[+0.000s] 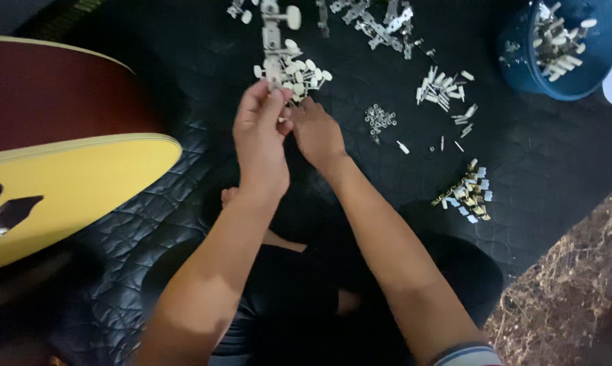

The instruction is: The person assembles guitar tuning machines by inserting white plastic posts into metal tuner bodies, adding washers, and tightening screws with a screwdriver. The person handles multiple tuners one at a time, picking parts from piles on the floor.

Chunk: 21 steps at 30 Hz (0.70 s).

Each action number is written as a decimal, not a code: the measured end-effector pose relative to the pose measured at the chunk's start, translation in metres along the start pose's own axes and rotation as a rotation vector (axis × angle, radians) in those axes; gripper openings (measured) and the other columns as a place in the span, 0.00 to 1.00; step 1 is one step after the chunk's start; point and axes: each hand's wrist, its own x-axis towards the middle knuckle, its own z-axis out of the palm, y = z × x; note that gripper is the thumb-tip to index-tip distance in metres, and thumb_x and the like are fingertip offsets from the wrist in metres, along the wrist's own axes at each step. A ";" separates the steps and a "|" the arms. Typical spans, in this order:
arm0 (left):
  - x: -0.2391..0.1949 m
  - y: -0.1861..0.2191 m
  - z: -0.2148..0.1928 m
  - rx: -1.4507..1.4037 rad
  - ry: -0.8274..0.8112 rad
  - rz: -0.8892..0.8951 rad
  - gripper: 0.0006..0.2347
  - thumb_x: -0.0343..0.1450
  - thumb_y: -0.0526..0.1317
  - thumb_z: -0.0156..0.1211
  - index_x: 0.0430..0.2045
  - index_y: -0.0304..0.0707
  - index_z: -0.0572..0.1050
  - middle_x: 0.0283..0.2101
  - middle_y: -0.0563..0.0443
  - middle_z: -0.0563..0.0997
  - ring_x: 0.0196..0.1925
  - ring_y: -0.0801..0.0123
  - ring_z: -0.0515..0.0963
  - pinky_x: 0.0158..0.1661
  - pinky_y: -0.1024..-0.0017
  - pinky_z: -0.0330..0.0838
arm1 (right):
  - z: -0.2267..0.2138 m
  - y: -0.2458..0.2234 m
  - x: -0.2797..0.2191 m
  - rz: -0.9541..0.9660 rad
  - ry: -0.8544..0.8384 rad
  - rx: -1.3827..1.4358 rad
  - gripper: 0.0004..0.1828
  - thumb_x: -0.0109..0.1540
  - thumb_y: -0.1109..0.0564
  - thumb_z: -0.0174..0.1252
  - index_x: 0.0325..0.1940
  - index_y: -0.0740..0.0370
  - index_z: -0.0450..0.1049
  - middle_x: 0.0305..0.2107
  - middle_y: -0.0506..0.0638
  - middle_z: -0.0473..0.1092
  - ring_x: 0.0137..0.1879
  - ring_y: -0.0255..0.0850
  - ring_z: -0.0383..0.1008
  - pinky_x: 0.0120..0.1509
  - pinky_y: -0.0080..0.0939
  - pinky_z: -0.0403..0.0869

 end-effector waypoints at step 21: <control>-0.052 -0.043 0.028 0.195 -0.342 -0.119 0.10 0.72 0.37 0.66 0.45 0.38 0.81 0.40 0.41 0.86 0.32 0.76 0.81 0.34 0.79 0.77 | -0.148 0.071 -0.131 0.618 0.324 1.329 0.21 0.67 0.71 0.56 0.62 0.69 0.59 0.40 0.62 0.75 0.45 0.48 0.82 0.52 0.44 0.83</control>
